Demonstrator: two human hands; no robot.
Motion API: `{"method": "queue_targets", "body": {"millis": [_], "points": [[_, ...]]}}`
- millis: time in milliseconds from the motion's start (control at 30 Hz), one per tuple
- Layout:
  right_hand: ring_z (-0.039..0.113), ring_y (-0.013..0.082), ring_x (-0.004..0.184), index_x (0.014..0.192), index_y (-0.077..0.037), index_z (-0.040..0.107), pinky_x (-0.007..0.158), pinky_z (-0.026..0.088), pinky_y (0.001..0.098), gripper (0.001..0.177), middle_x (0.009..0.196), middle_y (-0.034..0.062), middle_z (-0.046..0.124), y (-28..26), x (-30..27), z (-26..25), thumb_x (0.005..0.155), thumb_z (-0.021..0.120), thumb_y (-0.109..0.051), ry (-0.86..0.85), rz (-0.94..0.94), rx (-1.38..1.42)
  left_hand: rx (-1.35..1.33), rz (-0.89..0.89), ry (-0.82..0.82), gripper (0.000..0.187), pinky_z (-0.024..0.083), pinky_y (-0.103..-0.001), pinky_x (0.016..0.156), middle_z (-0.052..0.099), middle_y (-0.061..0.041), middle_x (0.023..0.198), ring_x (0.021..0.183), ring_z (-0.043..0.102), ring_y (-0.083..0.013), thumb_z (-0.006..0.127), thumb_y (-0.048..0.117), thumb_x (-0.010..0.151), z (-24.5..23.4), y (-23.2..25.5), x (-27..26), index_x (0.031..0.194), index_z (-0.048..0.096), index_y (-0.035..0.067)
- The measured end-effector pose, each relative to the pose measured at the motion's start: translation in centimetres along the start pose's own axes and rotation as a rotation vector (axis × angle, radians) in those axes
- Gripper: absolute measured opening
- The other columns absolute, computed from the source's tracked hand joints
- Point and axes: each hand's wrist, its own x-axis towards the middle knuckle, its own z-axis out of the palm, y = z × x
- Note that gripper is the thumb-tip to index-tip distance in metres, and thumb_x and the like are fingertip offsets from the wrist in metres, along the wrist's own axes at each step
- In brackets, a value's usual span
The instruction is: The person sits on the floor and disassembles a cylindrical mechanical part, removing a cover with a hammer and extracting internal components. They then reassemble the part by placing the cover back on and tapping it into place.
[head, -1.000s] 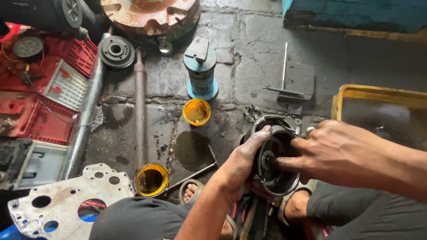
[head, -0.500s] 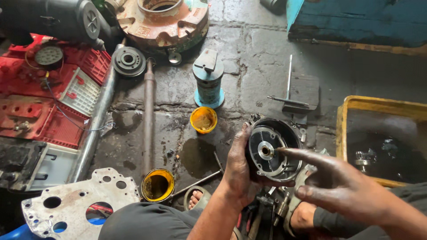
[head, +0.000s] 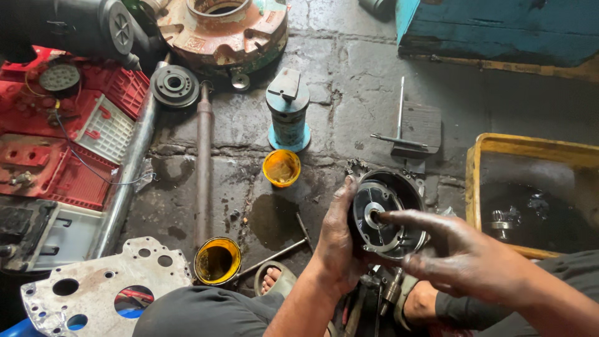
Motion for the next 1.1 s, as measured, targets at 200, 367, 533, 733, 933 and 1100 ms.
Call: {"method": "queue_targets", "body": {"millis": [200, 367, 533, 733, 933, 1100], "points": [[0.074, 0.0195, 0.071, 0.136, -0.02, 0.061, 0.063, 0.06, 0.0311, 0.069, 0.082, 0.0048, 0.074, 0.1, -0.2, 1.7, 0.078, 0.086, -0.047, 0.023, 0.045, -0.741, 0.932, 0.261, -0.055, 0.064, 0.054, -0.031, 0.09, 0.073, -0.01, 0.109, 0.098, 0.067, -0.0141, 0.061, 0.051, 0.094, 0.6, 1.7, -1.7, 0.133, 0.061, 0.0], [0.07, 0.0272, 0.075, 0.143, -0.024, 0.065, 0.058, 0.055, 0.0428, 0.067, 0.094, 0.0071, 0.071, 3.2, -0.2, 4.0, 0.079, 0.081, -0.031, -0.048, -0.404, -1.309, 1.3, -0.135, 0.059, 0.058, 0.053, -0.029, 0.083, 0.076, -0.006, 0.098, 0.089, 0.068, -0.0114, 0.066, 0.049, 0.088, 0.8, 4.6, -3.8, 0.121, 0.07, 0.002], [0.069, 0.0207, 0.08, 0.112, -0.008, 0.069, 0.065, 0.055, 0.0314, 0.034, 0.102, 0.0051, 0.068, 3.6, -1.2, 2.6, 0.083, 0.079, -0.02, 0.583, -0.754, -0.672, 0.661, 0.091, -0.167, 0.053, 0.051, -0.03, 0.094, 0.067, -0.008, 0.116, 0.103, 0.062, -0.0141, 0.066, 0.035, 0.097, -1.5, 5.8, -4.2, 0.134, 0.06, -0.004], [0.04, 0.0265, 0.144, 0.123, -0.006, 0.069, 0.11, 0.043, 0.0404, 0.053, 0.156, 0.0097, 0.041, 3.5, 4.1, 0.1, 0.07, 0.069, -0.01, 0.53, -0.194, 0.067, 0.418, 0.294, 0.173, 0.053, 0.057, -0.03, 0.086, 0.073, -0.007, 0.115, 0.099, 0.071, -0.0134, 0.047, 0.042, 0.099, -0.9, 7.6, -3.9, 0.131, 0.065, 0.005], [0.032, 0.0324, 0.154, 0.13, -0.011, 0.067, 0.119, 0.032, 0.0453, 0.064, 0.162, 0.013, 0.039, 6.9, 5.6, -0.3, 0.066, 0.065, -0.008, 0.505, -0.225, -0.052, 0.303, 0.392, 0.2, 0.049, 0.058, -0.032, 0.087, 0.071, -0.007, 0.115, 0.1, 0.069, -0.0145, 0.048, 0.041, 0.102, -1.3, 7.2, -3.2, 0.131, 0.062, 0.004], [0.02, 0.0391, 0.153, 0.128, -0.021, 0.063, 0.111, 0.028, 0.0596, 0.068, 0.159, 0.0119, 0.031, 4.3, 6.1, -1.3, 0.062, 0.073, -0.014, 0.475, -0.206, -0.689, 0.353, 0.388, 0.144, 0.049, 0.055, -0.031, 0.09, 0.069, -0.004, 0.119, 0.104, 0.066, -0.0128, 0.051, 0.039, 0.101, -1.1, 7.0, -3.3, 0.133, 0.062, 0.004]]}}
